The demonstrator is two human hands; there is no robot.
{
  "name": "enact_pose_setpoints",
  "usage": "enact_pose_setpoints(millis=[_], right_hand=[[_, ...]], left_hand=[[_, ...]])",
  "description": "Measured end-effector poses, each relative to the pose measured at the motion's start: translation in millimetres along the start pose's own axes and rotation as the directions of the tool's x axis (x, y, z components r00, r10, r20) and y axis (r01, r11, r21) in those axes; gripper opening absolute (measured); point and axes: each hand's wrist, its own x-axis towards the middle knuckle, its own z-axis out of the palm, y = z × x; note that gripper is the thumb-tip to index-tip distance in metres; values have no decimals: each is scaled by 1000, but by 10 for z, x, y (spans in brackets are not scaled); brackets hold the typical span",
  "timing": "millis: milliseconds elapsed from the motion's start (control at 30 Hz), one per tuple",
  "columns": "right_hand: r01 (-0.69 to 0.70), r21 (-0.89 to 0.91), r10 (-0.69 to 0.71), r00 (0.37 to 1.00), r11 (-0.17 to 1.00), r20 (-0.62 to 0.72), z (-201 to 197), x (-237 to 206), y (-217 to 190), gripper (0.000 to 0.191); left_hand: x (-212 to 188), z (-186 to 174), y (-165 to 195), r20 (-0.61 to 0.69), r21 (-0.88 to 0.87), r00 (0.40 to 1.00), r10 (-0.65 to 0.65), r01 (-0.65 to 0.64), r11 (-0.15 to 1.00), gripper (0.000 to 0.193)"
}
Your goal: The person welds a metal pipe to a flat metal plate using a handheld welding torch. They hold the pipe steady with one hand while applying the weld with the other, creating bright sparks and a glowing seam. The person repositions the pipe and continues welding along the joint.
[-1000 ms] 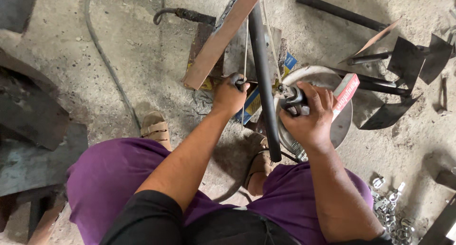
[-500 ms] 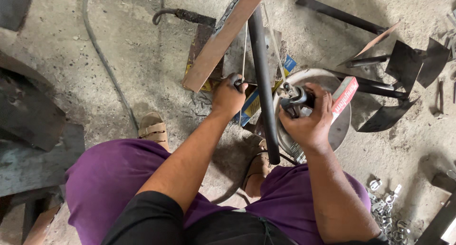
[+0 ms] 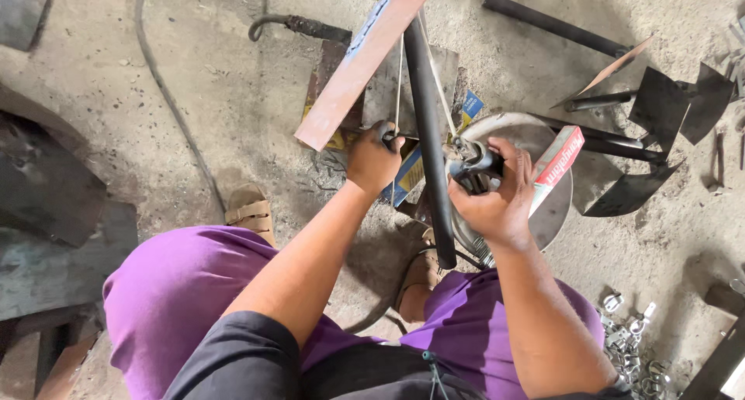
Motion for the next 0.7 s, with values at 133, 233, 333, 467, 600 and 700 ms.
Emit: enact_pose_setpoints(millis=[133, 233, 333, 467, 600, 700], right_hand=[[-9, -18, 9, 1000, 1000, 18, 30, 7, 2, 71], [-34, -15, 35, 998, 999, 43, 36, 2, -10, 68], [-15, -2, 15, 999, 1000, 45, 54, 13, -21, 67], [0, 3, 0, 999, 1000, 54, 75, 31, -29, 66], [9, -6, -9, 998, 1000, 55, 93, 33, -50, 64], [19, -16, -18, 999, 1000, 50, 109, 36, -65, 62]], left_hand=[[16, -7, 6, -11, -12, 1000, 8, -8, 1000, 28], [17, -13, 10, -7, 18, 999, 39, -39, 999, 28], [-6, -8, 29, -60, -4, 996, 67, -68, 998, 28], [-35, 5, 57, -17, -22, 1000, -16, 15, 1000, 29], [-25, 19, 49, -48, -25, 998, 35, -36, 999, 28], [-20, 38, 20, -65, -30, 997, 49, -51, 998, 28]])
